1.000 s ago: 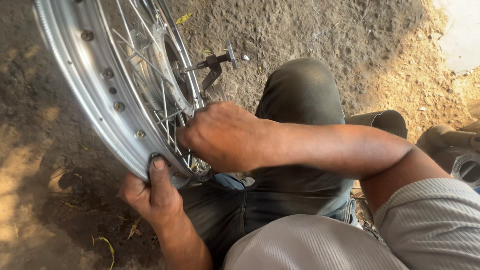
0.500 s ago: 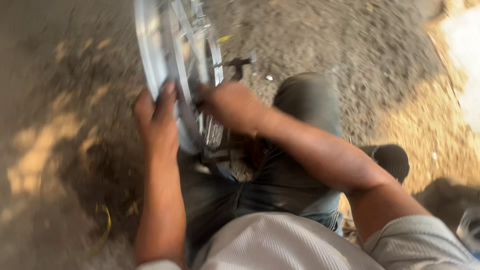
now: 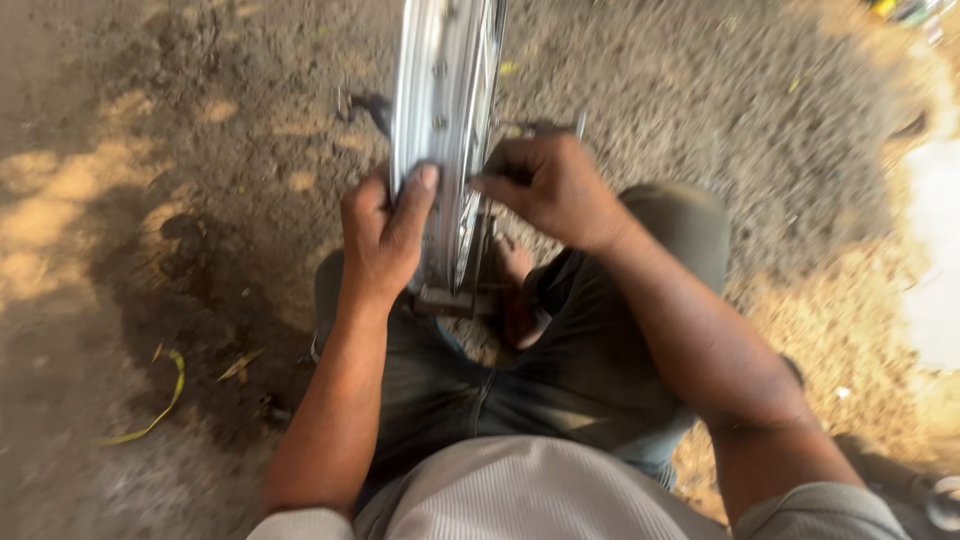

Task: The person sits on the ground and uses a spoke wrench to tighten and adjust the spokes of a bicycle wheel mounted on a truing stand. The wheel is rotated periodically to access different spokes and ensure even tension.

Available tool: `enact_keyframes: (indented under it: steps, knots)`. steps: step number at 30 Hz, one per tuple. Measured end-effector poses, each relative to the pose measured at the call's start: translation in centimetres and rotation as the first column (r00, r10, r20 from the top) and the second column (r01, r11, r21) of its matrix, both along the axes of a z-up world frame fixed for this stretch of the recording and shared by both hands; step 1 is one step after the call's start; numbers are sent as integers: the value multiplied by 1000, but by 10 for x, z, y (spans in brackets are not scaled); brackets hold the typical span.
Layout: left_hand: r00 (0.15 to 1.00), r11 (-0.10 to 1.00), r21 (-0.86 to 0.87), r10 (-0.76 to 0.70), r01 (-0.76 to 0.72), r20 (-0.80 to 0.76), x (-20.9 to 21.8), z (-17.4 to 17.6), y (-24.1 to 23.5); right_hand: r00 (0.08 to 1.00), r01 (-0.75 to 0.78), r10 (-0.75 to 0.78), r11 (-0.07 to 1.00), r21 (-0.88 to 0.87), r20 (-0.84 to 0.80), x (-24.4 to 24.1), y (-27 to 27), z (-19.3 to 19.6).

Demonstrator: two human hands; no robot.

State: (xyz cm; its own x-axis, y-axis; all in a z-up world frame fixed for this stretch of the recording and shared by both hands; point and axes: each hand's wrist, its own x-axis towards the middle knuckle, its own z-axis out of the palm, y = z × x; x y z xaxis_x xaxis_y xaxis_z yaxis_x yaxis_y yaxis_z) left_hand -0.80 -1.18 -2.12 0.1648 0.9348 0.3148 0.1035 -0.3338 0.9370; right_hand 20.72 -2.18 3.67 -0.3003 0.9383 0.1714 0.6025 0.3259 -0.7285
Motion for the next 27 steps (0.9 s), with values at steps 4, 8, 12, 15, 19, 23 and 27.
enact_keyframes:
  steps: [4, 8, 12, 15, 19, 23, 27]
  knots:
    - [1000, 1000, -11, -2, 3, 4, -2, 13, 1, 998, 0, -2, 1000, -24, -67, -12, 2, 17]
    - [998, 992, 125, -16, 23, -55, -2, 13, 3, 986, -118, 106, 989, -86, -130, -12, 7, 8]
    - [979, 983, 180, -4, 41, -203, -1, 8, 8, 970, -206, 166, 949, -239, -176, 11, 25, -6]
    - [998, 991, 133, -5, 14, -66, 1, 10, 4, 991, -89, 57, 955, -283, -118, 26, 34, -16]
    - [996, 997, 74, -9, 15, -83, 2, 14, 3, 985, -93, 53, 964, -249, -164, 25, 39, -29]
    - [994, 996, 34, -82, 85, -78, 2, 6, 8, 985, -32, -27, 943, -332, -173, 23, 41, -40]
    - [997, 997, 44, -59, 61, -45, 3, 3, 5, 935, -169, 81, 957, -234, -347, 26, 39, -40]
